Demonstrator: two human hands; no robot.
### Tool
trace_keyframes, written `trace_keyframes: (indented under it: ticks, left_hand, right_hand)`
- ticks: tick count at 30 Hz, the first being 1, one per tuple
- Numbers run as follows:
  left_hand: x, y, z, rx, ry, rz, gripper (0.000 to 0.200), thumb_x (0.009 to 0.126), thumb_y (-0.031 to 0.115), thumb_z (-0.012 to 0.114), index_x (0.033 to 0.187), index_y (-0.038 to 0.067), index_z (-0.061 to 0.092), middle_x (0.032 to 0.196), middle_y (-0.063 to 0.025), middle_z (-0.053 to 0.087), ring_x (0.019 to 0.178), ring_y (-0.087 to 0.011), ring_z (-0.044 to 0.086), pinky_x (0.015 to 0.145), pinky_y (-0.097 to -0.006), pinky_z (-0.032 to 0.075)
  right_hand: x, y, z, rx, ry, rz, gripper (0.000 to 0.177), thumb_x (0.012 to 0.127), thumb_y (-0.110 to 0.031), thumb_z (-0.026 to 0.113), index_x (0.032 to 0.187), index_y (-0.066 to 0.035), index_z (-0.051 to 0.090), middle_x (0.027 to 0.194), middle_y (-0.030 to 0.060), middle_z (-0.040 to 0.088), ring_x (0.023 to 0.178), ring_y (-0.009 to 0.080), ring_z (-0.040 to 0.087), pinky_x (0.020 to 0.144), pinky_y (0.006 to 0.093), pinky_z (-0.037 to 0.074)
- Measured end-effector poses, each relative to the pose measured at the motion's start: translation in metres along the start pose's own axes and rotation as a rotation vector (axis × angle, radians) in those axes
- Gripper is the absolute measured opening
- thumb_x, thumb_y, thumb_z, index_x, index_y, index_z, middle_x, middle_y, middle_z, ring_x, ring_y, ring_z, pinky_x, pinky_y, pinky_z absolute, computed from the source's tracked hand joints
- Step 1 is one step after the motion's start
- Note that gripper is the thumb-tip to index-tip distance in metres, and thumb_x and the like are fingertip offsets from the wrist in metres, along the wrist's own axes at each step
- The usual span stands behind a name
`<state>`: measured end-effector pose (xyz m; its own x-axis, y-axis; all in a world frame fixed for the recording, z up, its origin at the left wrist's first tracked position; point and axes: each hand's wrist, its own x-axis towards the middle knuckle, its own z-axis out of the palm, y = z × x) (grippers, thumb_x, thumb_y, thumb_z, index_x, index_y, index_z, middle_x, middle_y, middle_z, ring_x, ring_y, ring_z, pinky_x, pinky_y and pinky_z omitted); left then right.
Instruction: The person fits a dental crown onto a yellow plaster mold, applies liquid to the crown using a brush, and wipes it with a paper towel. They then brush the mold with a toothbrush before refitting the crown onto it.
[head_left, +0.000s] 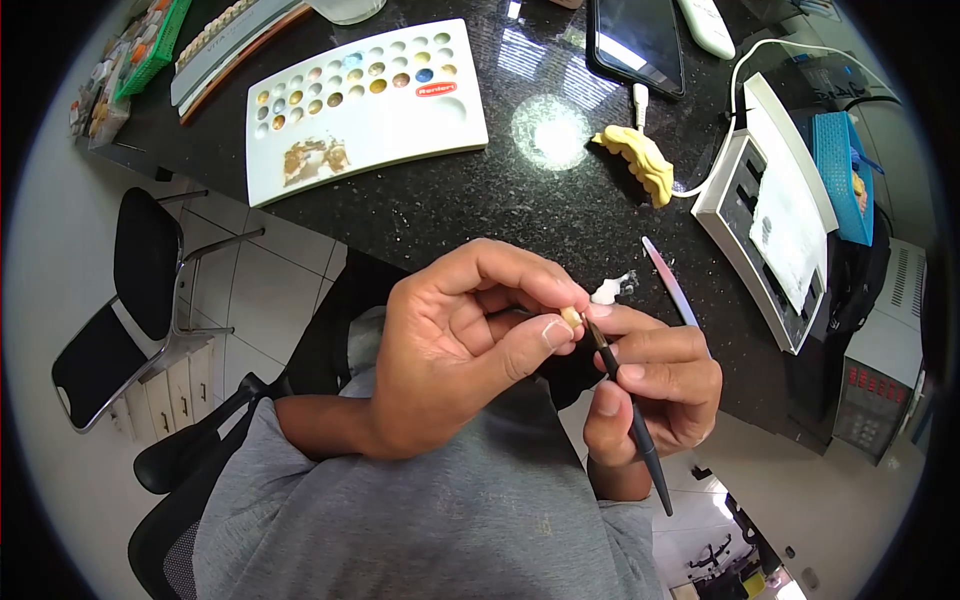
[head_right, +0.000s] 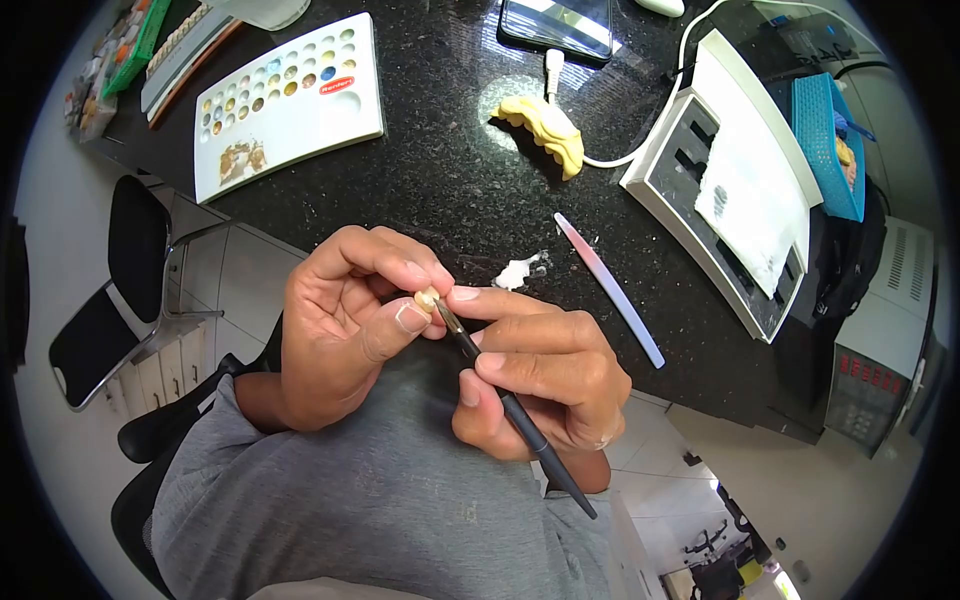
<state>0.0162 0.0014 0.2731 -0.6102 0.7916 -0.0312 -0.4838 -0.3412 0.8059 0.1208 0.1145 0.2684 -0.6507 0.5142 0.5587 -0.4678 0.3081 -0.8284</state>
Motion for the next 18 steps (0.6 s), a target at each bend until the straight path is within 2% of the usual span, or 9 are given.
trace_keyframes:
  ticks: [18]
  left_hand:
    - [-0.0002,-0.0001,0.0,-0.009,-0.004,0.006,0.015,0.084,-0.005,0.057,0.098,-0.002,0.051,0.099,-0.0165,0.056,0.086,-0.0135,0.06,0.076,-0.0247,0.053]
  right_hand:
    - [0.0002,0.0034,0.0001,0.018,-0.011,-0.052,0.028,0.062,0.01,0.066,0.087,0.005,0.056,0.081,0.0175,0.057,0.087,0.0354,0.065,0.074,0.0363,0.059]
